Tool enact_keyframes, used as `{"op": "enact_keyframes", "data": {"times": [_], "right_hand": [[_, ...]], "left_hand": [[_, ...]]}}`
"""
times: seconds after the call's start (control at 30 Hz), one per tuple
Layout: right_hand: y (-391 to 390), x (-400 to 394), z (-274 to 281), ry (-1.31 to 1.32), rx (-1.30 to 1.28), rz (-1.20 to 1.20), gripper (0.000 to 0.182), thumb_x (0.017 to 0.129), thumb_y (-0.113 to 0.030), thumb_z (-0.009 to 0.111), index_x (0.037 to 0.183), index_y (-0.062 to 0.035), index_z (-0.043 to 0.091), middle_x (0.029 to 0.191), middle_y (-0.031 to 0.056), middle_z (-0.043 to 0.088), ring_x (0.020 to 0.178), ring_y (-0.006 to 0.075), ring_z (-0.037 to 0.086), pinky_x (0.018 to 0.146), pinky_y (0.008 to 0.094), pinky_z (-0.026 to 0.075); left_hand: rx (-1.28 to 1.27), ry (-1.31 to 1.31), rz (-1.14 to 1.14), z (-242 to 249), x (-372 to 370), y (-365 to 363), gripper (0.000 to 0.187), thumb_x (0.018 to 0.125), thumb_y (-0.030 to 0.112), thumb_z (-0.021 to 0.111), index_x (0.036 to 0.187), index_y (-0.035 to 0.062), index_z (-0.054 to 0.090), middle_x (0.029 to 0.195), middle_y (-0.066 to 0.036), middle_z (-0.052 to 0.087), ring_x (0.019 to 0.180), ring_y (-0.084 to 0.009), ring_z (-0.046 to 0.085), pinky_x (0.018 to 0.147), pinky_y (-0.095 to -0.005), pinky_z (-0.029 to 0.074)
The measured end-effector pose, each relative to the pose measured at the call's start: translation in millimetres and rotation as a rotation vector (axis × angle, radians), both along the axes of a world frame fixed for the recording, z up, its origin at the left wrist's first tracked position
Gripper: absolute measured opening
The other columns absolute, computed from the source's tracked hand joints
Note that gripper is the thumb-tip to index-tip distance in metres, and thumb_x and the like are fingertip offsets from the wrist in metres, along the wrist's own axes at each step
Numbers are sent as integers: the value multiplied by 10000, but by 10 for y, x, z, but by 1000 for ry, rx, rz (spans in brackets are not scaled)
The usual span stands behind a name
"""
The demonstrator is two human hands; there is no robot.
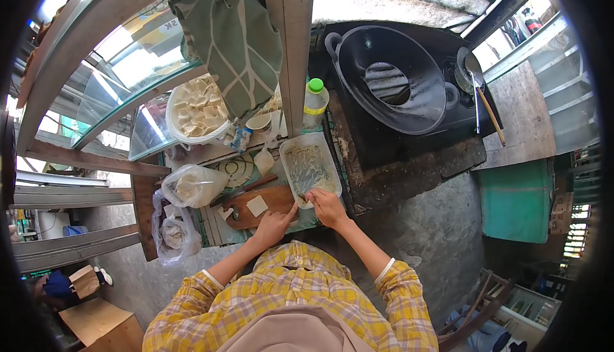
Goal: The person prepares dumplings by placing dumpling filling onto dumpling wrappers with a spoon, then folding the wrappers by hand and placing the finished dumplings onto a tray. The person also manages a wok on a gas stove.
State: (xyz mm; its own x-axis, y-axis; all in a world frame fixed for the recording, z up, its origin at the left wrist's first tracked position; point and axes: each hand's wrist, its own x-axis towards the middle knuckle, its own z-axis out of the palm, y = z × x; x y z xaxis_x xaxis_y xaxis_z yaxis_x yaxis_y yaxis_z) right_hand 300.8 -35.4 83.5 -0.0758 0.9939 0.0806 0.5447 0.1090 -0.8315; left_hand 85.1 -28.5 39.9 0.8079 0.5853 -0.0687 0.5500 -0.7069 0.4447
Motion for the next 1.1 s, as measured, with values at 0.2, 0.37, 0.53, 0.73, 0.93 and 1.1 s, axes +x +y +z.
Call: {"op": "enact_keyframes", "data": {"times": [0.2, 0.37, 0.53, 0.73, 0.93, 1.1], "right_hand": [[-92, 39, -2, 46, 30, -61, 225, 927, -163, 465, 845, 9, 585, 810, 160, 608, 745, 347, 594, 643, 388, 465], [-51, 131, -27, 46, -8, -162, 264, 945, -175, 444, 823, 15, 580, 767, 154, 599, 685, 318, 593, 605, 358, 455], [-51, 135, 6, 75, -50, -277, 300, 960, -185, 416, 801, 14, 574, 694, 142, 564, 619, 267, 573, 577, 336, 438], [-118, 123, -83, 159, -43, -344, 320, 967, -196, 411, 786, 12, 574, 653, 99, 541, 573, 199, 531, 543, 300, 414], [-180, 89, -137, 369, -51, -468, 355, 977, -233, 415, 765, 4, 572, 619, 22, 528, 487, 77, 462, 463, 218, 362], [-367, 202, -480, 835, -141, -762, 334, 978, -259, 402, 788, -34, 559, 612, 45, 552, 466, 82, 479, 444, 212, 376]], "left_hand": [[12, 2, 3, 30, -10, 13, 744, 749, 52, 577, 1426, 96, 271, 704, -44, 590, 683, -232, 569, 626, -384, 401], [5, 56, -5, 61, -3, 21, 738, 779, 150, 616, 1426, 90, 265, 722, -64, 591, 697, -253, 578, 678, -391, 417], [22, 18, 0, 54, -11, 14, 738, 749, 39, 562, 1426, 92, 273, 701, -48, 584, 680, -236, 566, 639, -383, 405], [26, 26, -14, 82, -18, 22, 748, 750, 42, 561, 1431, 85, 254, 706, -53, 587, 688, -239, 570, 642, -387, 409], [-7, 36, -18, 97, 2, 42, 726, 763, 61, 568, 1423, 83, 268, 717, -59, 594, 693, -245, 573, 636, -398, 411], [-18, 21, -13, 93, -10, 53, 704, 778, 71, 568, 1419, 88, 278, 729, -66, 602, 690, -257, 575, 645, -406, 419]]}}
